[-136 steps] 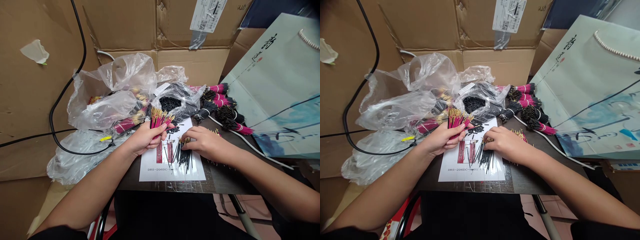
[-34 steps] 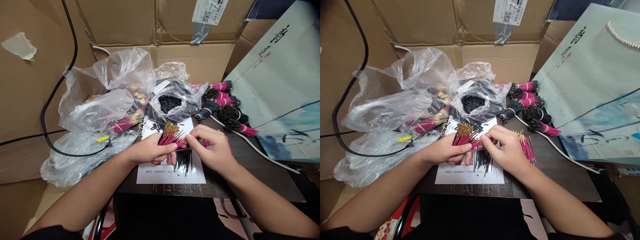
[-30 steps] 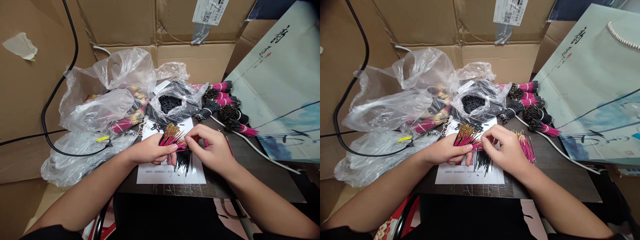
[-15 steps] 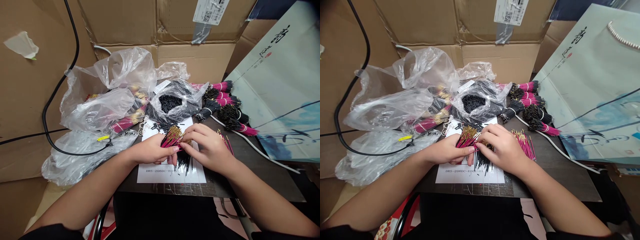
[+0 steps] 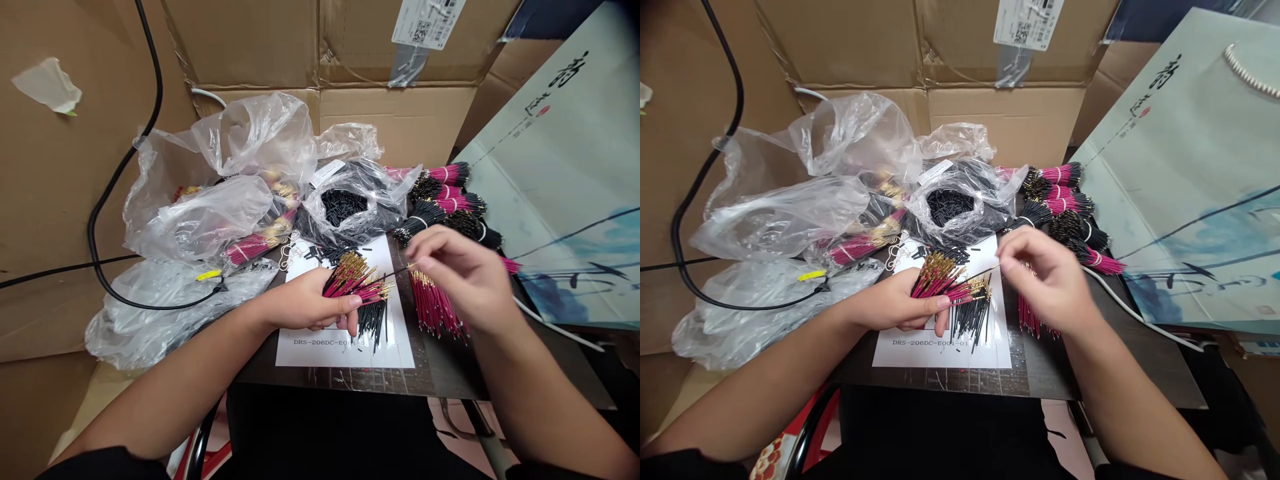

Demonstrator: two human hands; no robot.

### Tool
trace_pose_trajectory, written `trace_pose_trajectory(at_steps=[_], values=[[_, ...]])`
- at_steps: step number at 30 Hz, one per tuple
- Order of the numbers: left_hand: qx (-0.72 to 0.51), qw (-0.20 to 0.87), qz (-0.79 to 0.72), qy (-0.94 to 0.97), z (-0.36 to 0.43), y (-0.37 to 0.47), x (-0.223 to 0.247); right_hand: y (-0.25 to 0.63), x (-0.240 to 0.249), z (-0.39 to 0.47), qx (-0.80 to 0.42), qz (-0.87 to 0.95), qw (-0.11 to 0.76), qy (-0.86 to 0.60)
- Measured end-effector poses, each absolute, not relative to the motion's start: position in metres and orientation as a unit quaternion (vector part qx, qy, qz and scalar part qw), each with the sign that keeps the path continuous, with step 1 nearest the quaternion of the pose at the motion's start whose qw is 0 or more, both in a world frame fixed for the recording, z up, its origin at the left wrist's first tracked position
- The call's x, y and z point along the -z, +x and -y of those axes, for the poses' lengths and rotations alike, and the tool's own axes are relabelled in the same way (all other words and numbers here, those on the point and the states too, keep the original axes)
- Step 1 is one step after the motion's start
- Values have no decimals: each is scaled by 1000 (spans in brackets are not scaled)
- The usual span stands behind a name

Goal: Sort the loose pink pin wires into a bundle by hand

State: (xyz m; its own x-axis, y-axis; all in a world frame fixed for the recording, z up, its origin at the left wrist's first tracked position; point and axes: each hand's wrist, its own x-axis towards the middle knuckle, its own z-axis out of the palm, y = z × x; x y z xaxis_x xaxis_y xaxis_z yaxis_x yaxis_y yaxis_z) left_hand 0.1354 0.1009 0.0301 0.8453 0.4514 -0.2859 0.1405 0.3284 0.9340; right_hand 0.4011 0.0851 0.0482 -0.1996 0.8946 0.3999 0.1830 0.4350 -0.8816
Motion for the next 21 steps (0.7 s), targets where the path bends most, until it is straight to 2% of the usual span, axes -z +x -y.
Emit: trace_pose_trajectory(at_steps=[3, 5, 11, 14, 18, 21], values=[[-100, 786, -238, 563, -101, 133, -31, 427, -51, -94, -429, 556, 581, -412], [-100, 795, -225, 555, -100, 131, -32, 439, -51, -98, -476, 513, 558, -446], [-96, 803, -208, 550, -98, 129, -36, 415, -35, -97, -505, 631, 284, -517], [-93, 805, -205, 549, -98, 129, -36, 395, -28, -93, -440, 708, 221, -507], [-79, 808, -197, 549, -100, 129, -34, 387, -35, -89, -307, 777, 261, -483], [-73, 809, -196, 550, -101, 130, -32, 388, -46, -86, -316, 796, 303, -417]])
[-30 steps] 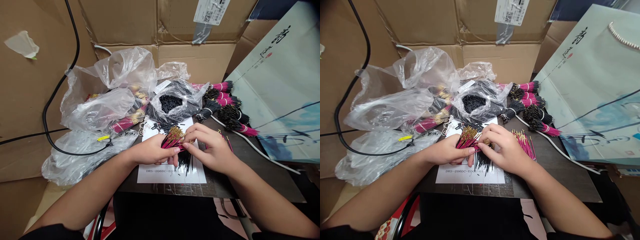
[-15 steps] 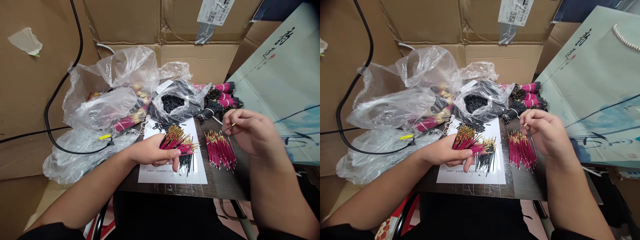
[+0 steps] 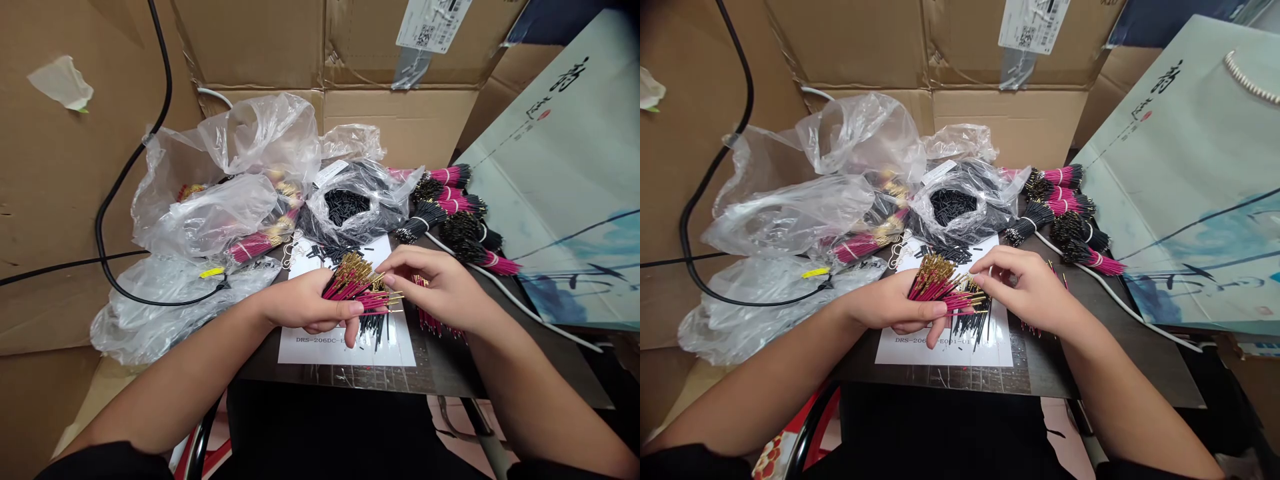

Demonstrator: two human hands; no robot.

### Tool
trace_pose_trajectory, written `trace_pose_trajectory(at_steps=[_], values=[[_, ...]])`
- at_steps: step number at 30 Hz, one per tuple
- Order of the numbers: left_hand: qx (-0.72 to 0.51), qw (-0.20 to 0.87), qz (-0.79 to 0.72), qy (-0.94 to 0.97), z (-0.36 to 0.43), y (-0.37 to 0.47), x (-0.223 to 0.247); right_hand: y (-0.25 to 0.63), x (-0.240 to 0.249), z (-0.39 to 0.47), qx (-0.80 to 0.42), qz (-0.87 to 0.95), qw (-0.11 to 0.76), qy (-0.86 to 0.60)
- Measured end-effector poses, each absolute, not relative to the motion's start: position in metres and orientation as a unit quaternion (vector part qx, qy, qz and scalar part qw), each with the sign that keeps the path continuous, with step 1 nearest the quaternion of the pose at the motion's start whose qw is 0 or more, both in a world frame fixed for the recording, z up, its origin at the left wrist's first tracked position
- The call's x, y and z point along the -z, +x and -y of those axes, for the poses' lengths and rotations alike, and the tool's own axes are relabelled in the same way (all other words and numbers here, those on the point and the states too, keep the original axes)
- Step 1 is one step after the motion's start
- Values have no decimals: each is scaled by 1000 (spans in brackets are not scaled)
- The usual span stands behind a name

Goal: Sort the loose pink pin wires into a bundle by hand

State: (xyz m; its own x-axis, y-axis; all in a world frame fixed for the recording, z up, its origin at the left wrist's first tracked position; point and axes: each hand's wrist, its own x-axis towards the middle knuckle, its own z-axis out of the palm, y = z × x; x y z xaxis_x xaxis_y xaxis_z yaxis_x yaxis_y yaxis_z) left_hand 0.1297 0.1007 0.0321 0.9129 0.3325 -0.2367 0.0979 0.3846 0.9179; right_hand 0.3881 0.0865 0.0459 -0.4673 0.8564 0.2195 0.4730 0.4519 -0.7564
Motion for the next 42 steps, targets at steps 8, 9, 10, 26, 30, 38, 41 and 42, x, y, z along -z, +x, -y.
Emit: trace_pose_trajectory(at_steps=[8, 9, 10, 26, 30, 38, 41, 42], values=[[-67, 806, -202, 552, -101, 130, -28, 386, -48, -83, -285, 849, 332, -297], [-63, 807, -203, 551, -101, 130, -28, 386, -47, -83, -269, 857, 335, -285], [-59, 808, -204, 549, -102, 130, -29, 386, -47, -83, -253, 864, 336, -275], [-27, 823, -190, 534, -104, 130, -28, 387, -46, -81, -206, 892, 320, -242], [-25, 825, -186, 534, -104, 130, -28, 385, -44, -80, -210, 891, 325, -237], [-29, 834, -175, 522, -104, 132, -33, 385, -48, -79, -227, 879, 338, -247], [-37, 842, -178, 508, -103, 132, -34, 389, -50, -79, -241, 866, 348, -265], [-37, 843, -181, 505, -103, 132, -33, 391, -50, -79, -247, 861, 352, -273]])
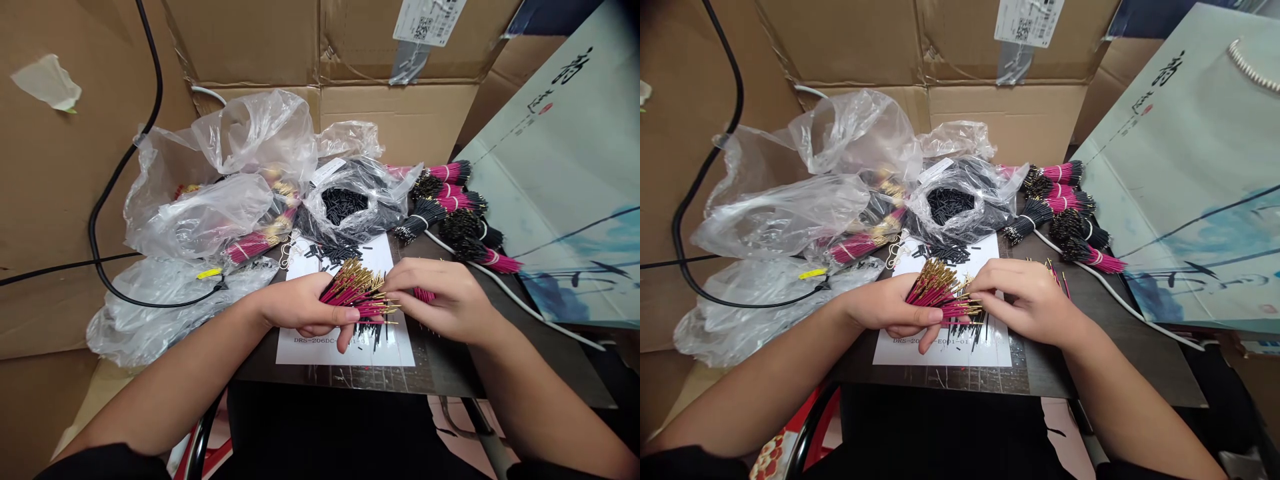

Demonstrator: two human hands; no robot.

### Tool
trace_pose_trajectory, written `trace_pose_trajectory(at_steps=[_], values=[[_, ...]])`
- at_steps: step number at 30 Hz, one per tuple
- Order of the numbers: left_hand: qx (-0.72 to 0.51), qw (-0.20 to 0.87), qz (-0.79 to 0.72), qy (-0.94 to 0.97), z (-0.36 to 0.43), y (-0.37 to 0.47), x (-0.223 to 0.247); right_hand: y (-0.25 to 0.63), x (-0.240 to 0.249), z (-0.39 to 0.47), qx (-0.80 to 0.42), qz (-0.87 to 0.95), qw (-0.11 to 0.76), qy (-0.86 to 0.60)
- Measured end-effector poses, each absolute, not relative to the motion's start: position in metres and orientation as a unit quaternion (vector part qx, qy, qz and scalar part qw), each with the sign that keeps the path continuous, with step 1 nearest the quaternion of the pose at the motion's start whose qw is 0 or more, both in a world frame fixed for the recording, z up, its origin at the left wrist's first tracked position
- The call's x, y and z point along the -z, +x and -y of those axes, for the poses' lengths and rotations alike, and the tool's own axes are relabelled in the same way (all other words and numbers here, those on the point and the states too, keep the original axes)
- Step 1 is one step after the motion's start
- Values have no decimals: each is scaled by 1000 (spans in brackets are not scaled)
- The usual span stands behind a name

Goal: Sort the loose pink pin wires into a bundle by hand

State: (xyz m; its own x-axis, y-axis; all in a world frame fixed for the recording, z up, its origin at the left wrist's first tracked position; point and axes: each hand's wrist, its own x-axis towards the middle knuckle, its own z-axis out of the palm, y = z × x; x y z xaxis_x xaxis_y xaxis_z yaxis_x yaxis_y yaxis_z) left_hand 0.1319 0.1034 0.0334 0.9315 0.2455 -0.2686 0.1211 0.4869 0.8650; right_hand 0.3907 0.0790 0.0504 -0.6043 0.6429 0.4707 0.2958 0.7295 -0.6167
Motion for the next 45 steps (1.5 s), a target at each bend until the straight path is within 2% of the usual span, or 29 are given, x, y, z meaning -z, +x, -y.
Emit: trace_pose_trajectory(at_steps=[12, 22, 24, 29, 31, 36, 40, 42, 45], values=[[-34, 842, -196, 502, -104, 131, -30, 392, -50, -77, -252, 848, 365, -289], [-25, 834, -200, 513, -103, 133, -30, 389, -50, -77, -319, 821, 350, -319], [-26, 834, -201, 513, -103, 132, -30, 398, -51, -78, -335, 801, 366, -336], [-30, 840, -160, 518, -102, 129, -33, 440, -51, -90, -390, 666, 472, -425], [-41, 847, -144, 509, -100, 128, -35, 448, -50, -96, -415, 650, 427, -472], [-52, 858, -120, 497, -98, 126, -40, 424, -41, -99, -466, 700, 217, -497], [-57, 856, -127, 499, -98, 126, -41, 399, -30, -97, -405, 764, 165, -475], [-54, 857, -123, 497, -98, 126, -41, 394, -29, -97, -331, 787, 197, -482], [-47, 856, -122, 499, -99, 127, -41, 390, -34, -94, -240, 791, 304, -473]])
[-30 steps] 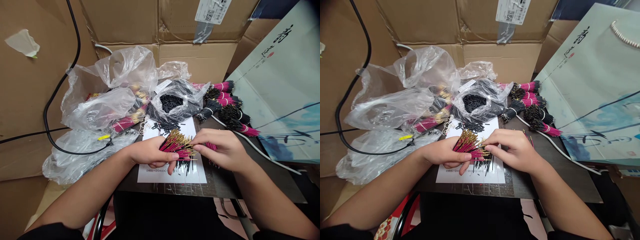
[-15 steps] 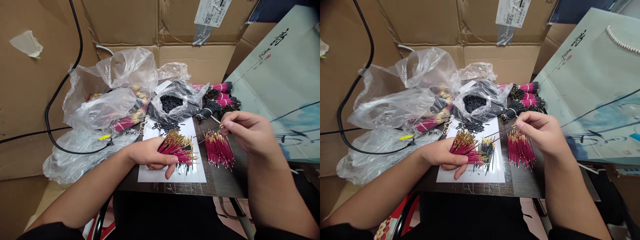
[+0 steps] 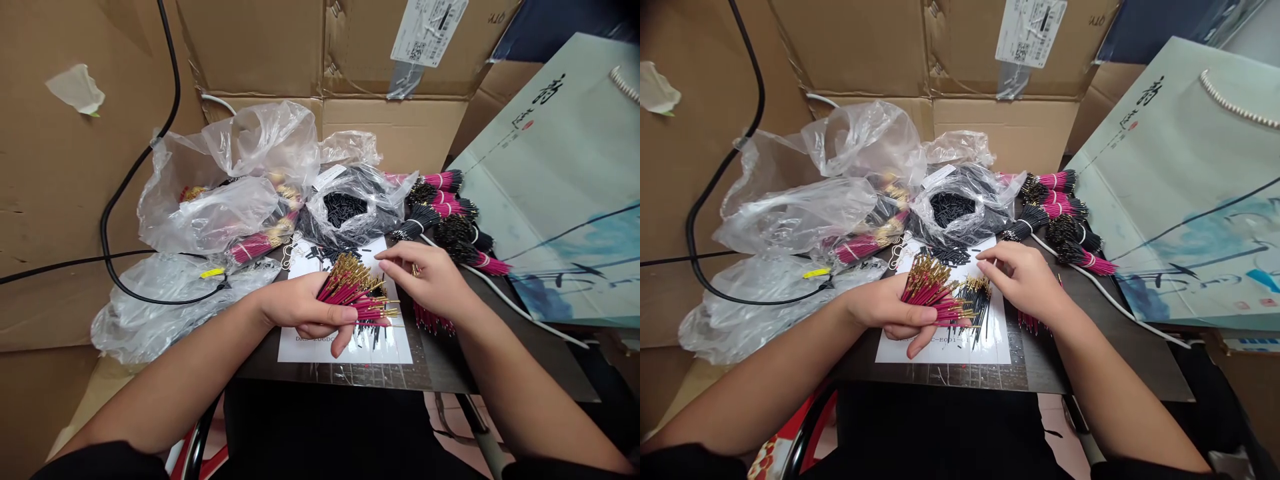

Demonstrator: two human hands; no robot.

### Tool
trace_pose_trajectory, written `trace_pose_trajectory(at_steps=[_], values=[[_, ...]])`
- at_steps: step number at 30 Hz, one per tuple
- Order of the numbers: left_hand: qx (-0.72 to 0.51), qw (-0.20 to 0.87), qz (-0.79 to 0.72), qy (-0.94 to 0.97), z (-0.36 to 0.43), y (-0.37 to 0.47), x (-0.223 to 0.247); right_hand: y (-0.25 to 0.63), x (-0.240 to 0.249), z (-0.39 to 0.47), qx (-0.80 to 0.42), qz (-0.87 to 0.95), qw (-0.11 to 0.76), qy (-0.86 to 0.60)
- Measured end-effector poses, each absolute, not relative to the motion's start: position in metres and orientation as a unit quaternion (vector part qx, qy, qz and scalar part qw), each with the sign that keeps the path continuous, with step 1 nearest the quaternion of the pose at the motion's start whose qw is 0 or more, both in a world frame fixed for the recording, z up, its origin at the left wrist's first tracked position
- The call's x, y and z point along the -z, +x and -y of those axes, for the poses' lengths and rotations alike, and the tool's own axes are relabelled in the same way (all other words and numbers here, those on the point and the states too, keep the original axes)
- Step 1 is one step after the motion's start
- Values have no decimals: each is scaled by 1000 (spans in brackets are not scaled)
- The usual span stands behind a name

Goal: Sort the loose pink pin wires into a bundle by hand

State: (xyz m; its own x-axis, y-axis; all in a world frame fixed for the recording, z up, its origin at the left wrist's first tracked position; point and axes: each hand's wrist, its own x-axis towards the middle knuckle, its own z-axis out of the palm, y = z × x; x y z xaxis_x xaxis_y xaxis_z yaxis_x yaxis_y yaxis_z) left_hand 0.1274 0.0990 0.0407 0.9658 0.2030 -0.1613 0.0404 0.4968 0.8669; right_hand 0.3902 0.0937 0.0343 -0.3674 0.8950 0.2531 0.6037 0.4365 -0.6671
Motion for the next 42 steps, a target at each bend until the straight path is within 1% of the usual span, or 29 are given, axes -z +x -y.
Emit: trace_pose_trajectory(at_steps=[2, 4, 8, 14, 18, 23, 26, 31, 36, 40, 42], values=[[-47, 853, -126, 505, -100, 128, -39, 387, -41, -90, -263, 784, 363, -430], [-49, 848, -136, 510, -100, 128, -36, 384, -47, -85, -328, 779, 381, -374], [-39, 840, -153, 519, -101, 129, -28, 378, -51, -79, -424, 763, 357, -332], [-24, 825, -158, 542, -103, 131, -22, 381, -46, -80, -525, 699, 325, -362], [-16, 813, -181, 553, -104, 132, -20, 383, -43, -82, -566, 675, 293, -373], [-13, 805, -197, 559, -104, 131, -20, 384, -41, -82, -562, 671, 274, -398], [-14, 810, -196, 552, -104, 131, -22, 386, -41, -81, -546, 680, 278, -403], [-21, 814, -205, 543, -104, 133, -26, 391, -42, -82, -515, 684, 328, -400], [-26, 804, -211, 555, -105, 133, -30, 396, -40, -82, -492, 679, 355, -412], [-17, 810, -196, 552, -105, 131, -30, 409, -39, -86, -465, 616, 437, -462], [-15, 820, -184, 542, -104, 130, -29, 416, -38, -90, -458, 583, 454, -495]])
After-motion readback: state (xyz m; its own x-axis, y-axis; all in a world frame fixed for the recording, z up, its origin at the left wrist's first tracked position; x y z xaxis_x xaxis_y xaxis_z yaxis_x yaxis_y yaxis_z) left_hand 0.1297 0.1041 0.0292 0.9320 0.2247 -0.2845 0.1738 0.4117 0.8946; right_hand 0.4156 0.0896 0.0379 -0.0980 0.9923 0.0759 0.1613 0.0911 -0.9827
